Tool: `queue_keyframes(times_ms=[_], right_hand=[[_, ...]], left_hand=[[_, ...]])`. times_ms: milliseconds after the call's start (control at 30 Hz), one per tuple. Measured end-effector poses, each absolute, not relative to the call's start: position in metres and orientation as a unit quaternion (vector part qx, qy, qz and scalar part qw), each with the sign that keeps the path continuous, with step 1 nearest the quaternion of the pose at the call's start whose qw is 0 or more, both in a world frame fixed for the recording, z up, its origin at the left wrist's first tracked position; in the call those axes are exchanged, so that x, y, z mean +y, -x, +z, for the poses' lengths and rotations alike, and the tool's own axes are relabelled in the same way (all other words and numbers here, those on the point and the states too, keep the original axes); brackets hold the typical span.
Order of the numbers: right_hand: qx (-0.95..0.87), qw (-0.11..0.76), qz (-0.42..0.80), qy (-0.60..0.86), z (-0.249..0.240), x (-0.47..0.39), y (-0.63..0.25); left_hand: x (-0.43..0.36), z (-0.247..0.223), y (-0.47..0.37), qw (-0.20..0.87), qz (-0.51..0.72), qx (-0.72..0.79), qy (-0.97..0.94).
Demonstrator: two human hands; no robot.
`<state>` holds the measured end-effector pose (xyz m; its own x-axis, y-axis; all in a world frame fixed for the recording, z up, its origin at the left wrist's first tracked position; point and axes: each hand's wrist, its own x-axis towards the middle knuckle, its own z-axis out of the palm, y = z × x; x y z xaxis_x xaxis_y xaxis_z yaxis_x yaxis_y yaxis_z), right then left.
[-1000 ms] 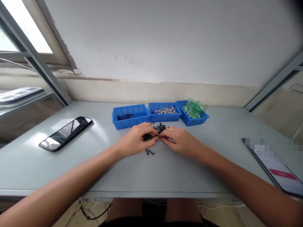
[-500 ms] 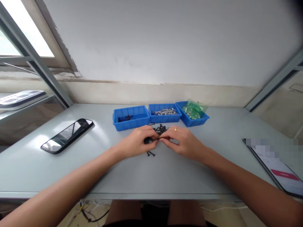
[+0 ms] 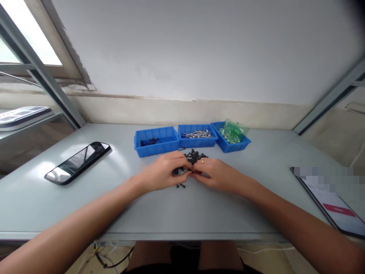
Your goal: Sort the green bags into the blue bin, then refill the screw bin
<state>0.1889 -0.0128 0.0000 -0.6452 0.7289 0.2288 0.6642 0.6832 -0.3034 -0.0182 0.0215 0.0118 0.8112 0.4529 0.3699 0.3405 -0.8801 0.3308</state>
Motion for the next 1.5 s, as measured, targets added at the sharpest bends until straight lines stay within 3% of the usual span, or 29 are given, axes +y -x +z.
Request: queue_keyframes(times_ms=[167,300,633,1000,1300,1500], right_hand=[[-0.871,0.198,0.064,0.445,0.001,-0.006,-0.201],[-0.887,0.144,0.064,0.435,-0.009,0.001,-0.208],[-0.898,0.179,0.006,0.401,-0.016,0.004,-0.202],[-0.895,0.286,-0.013,0.341,-0.008,-0.006,-0.195],[-0.891,0.274,-0.013,0.362,-0.007,-0.004,-0.196],[-0.886,0.323,-0.03,0.331,-0.003,-0.01,-0.194]], left_hand=[[0.043,0.022,0.034,0.035,0.339,0.352,-0.872],[0.064,0.028,0.049,-0.039,0.351,0.496,-0.793],[0.031,0.013,0.022,0.042,0.214,0.266,-0.939],[0.025,0.009,0.015,0.117,0.194,0.259,-0.939],[0.027,0.007,0.016,0.148,0.245,0.262,-0.922],[0.025,0.01,0.014,0.169,0.227,0.241,-0.928]])
